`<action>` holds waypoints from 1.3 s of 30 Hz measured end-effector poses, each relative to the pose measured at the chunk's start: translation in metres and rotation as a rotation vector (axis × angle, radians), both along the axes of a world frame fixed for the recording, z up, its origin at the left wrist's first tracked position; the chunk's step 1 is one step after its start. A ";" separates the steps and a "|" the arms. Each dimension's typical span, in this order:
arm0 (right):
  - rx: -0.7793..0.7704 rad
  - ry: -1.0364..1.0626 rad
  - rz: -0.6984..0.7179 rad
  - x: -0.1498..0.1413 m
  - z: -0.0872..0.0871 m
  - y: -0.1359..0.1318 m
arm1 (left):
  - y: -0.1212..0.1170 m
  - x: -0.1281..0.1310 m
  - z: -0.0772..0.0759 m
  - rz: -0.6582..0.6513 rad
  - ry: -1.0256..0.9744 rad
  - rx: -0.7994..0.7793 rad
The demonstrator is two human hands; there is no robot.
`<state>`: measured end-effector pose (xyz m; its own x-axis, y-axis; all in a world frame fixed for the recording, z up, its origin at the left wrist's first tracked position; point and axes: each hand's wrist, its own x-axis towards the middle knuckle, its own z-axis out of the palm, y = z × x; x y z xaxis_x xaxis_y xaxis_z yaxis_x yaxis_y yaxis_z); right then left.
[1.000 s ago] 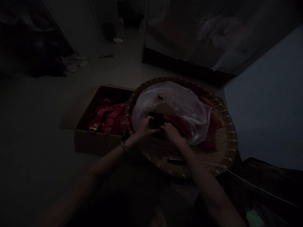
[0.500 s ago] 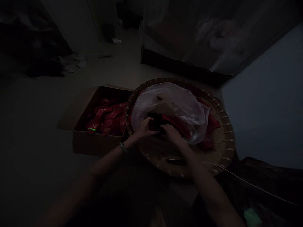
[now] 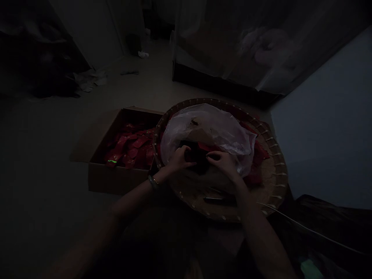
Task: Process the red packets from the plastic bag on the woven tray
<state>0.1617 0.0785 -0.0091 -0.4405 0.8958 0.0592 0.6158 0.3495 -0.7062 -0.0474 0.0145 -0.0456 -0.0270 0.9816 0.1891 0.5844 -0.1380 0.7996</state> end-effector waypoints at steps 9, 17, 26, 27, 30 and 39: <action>-0.022 0.134 0.058 -0.038 0.044 -0.023 | 0.000 0.003 -0.004 0.006 0.031 -0.026; -0.056 0.210 -0.023 -0.041 0.025 -0.023 | 0.001 0.001 -0.008 0.021 0.038 -0.028; 0.040 0.023 0.049 -0.057 0.004 -0.025 | -0.002 0.003 -0.002 -0.037 0.156 -0.021; 0.047 0.029 0.030 -0.055 0.005 -0.022 | -0.002 0.001 -0.003 -0.056 0.143 -0.016; 0.032 0.065 0.011 -0.043 0.009 -0.014 | 0.000 -0.007 -0.006 -0.142 0.039 -0.067; -0.081 0.267 -0.040 -0.018 0.013 0.000 | 0.008 -0.012 0.005 -0.428 -0.447 -0.436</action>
<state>0.1435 0.0785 0.0036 -0.3835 0.9185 0.0960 0.4167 0.2649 -0.8696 -0.0597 0.0227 -0.0402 0.3904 0.9071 -0.1576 0.1577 0.1027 0.9821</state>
